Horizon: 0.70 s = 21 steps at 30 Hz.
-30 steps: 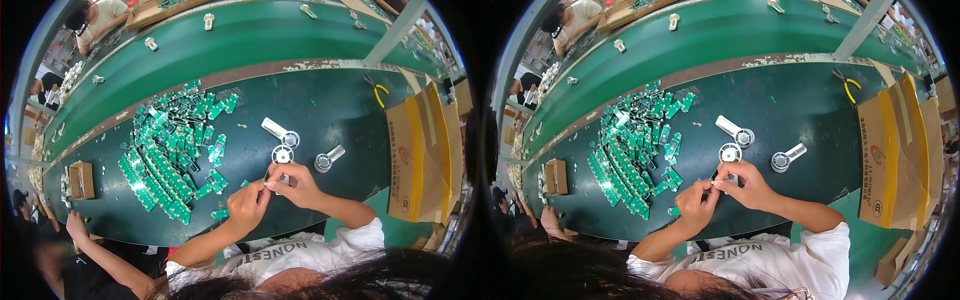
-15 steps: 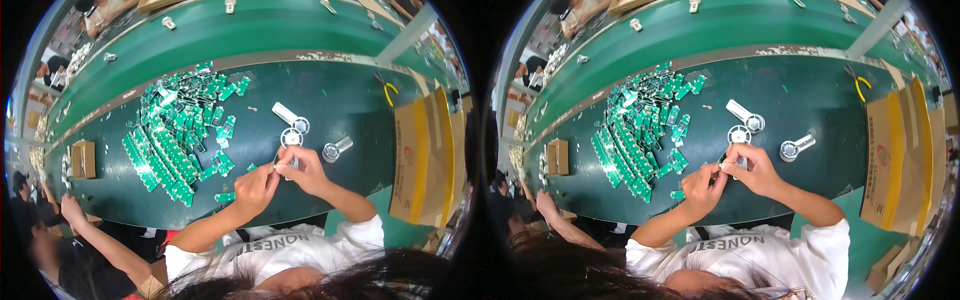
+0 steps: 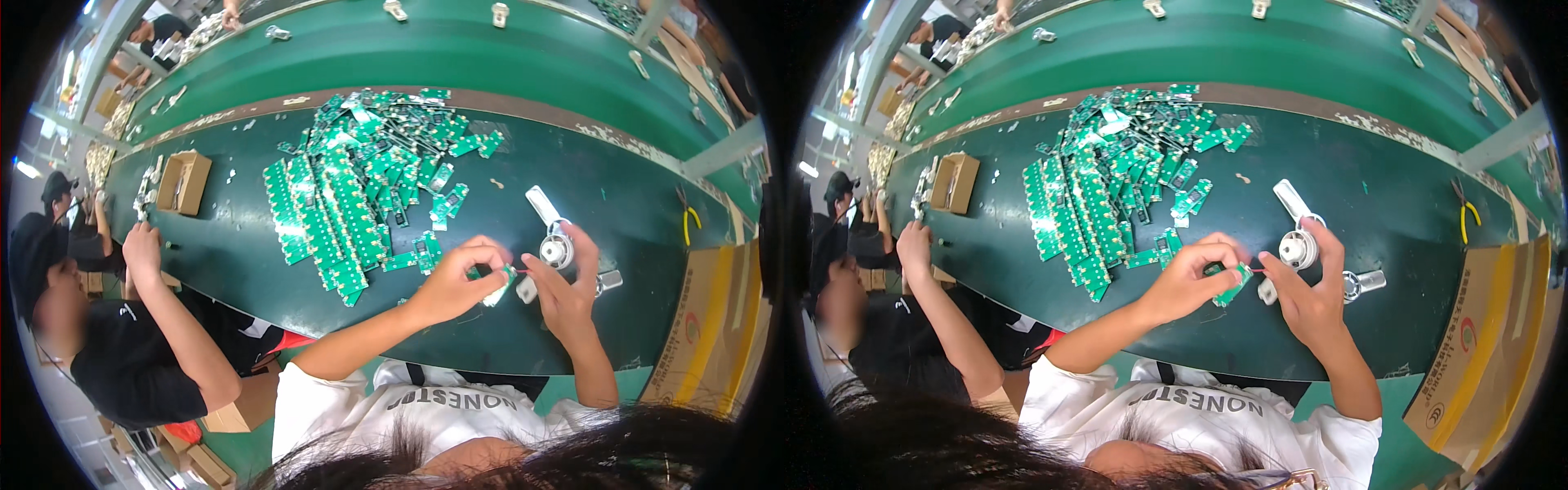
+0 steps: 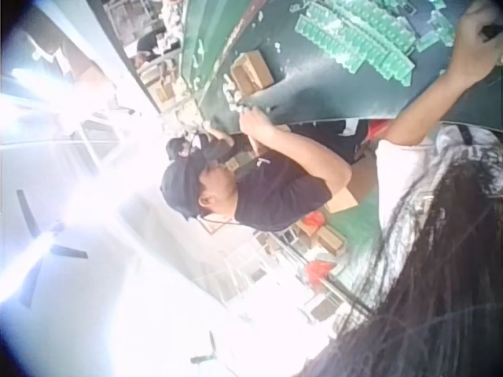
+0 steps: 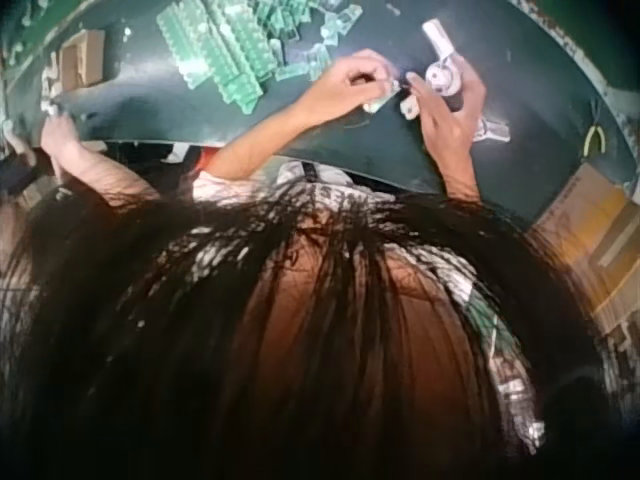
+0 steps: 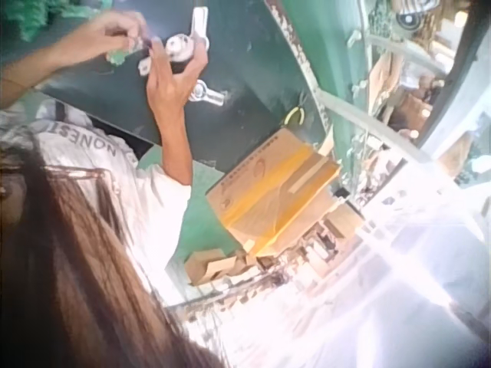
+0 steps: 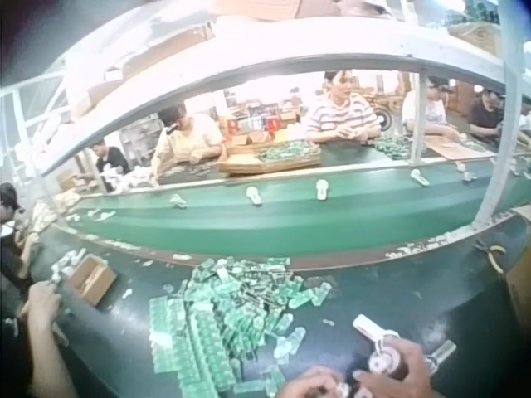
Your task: Manually assemble small electronic components and PCB boards into plastic housing parts on a production floor.
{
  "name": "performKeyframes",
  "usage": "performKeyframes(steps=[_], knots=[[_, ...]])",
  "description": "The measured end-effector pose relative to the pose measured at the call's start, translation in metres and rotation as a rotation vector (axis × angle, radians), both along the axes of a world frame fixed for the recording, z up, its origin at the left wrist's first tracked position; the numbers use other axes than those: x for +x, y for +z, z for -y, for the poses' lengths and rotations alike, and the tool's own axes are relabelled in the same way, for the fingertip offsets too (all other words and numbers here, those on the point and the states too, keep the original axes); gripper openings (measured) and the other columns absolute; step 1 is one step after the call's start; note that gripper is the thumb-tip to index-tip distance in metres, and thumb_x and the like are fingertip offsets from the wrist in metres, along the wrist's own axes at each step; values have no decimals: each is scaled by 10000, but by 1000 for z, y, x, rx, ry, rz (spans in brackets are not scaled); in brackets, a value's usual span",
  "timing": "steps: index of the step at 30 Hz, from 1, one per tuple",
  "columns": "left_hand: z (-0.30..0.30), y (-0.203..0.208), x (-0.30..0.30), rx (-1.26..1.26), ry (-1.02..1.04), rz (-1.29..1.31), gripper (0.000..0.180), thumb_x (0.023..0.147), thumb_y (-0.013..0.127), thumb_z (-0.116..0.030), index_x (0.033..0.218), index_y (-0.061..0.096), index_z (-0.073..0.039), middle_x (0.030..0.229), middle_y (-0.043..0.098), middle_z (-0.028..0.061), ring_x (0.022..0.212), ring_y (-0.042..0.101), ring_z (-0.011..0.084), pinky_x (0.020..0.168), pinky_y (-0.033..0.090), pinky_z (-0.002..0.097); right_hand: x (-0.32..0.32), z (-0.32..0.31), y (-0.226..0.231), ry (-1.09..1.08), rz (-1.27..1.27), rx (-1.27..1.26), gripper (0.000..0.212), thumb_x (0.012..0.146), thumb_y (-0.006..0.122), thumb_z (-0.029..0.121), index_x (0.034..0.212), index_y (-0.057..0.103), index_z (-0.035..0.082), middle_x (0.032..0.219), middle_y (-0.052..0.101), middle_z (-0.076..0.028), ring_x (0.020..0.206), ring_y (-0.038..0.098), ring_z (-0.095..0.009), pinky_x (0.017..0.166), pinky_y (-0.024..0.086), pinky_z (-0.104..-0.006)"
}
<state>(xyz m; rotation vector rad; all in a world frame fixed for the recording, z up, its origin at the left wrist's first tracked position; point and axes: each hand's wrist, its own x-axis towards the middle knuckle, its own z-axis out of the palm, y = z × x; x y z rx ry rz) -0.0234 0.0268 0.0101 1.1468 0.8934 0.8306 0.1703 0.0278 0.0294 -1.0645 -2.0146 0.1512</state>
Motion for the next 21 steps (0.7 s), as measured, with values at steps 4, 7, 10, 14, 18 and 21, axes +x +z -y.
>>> performKeyframes(steps=[4, 7, 10, 14, 18, 21], knots=[[0, 7, -1, -526, -239, 445, 127, 872, 554, -73, 756, 503, -73, 1133, 508, 58, 1073, 533, 144, 751, 563, 367, 8, 2, -2, 153, 46, -146, 357, 699, 672, -54, 1029, 699, 80, 1199, 507, -198, 971, 589, -310, 791, 493, -354], [8, 9, 11, -675, -164, 599, 80, 847, 541, -43, 797, 492, -81, 824, 523, -9, 806, 597, 93, 712, 552, 328, -2, 7, -1, 102, -2, -225, 349, 718, 657, -55, 1038, 700, 78, 1173, 525, -197, 955, 601, -294, 793, 494, -342], [9, -6, 17, -589, -137, 520, 43, 858, 535, -41, 830, 502, -48, 869, 575, 30, 827, 631, 126, 704, 548, 296, -3, 4, 2, 169, -34, -317, 319, 730, 650, -55, 1022, 704, 62, 1172, 532, -208, 965, 599, -293, 790, 494, -341], [7, -4, 14, -364, -126, 382, 99, 896, 558, -101, 860, 518, -18, 916, 618, 82, 815, 647, 151, 697, 558, 280, 13, -5, 2, 217, -352, -419, 214, 685, 687, -105, 880, 698, -18, 1184, 571, -204, 918, 631, -228, 764, 509, -311], [6, 1, 9, -267, -175, 266, 161, 925, 563, -169, 867, 511, -29, 912, 619, 59, 801, 625, 121, 642, 562, 272, 17, -6, 7, 315, -319, -443, 214, 687, 694, -91, 888, 698, -18, 1176, 589, -219, 940, 642, -242, 784, 524, -326], [6, 1, 10, -229, -205, 201, 163, 938, 543, -174, 874, 515, -27, 870, 619, 55, 736, 605, 111, 596, 555, 270, 16, -3, 11, 300, -295, -435, 206, 687, 704, -71, 884, 703, -10, 1167, 599, -213, 932, 647, -244, 793, 527, -332]])
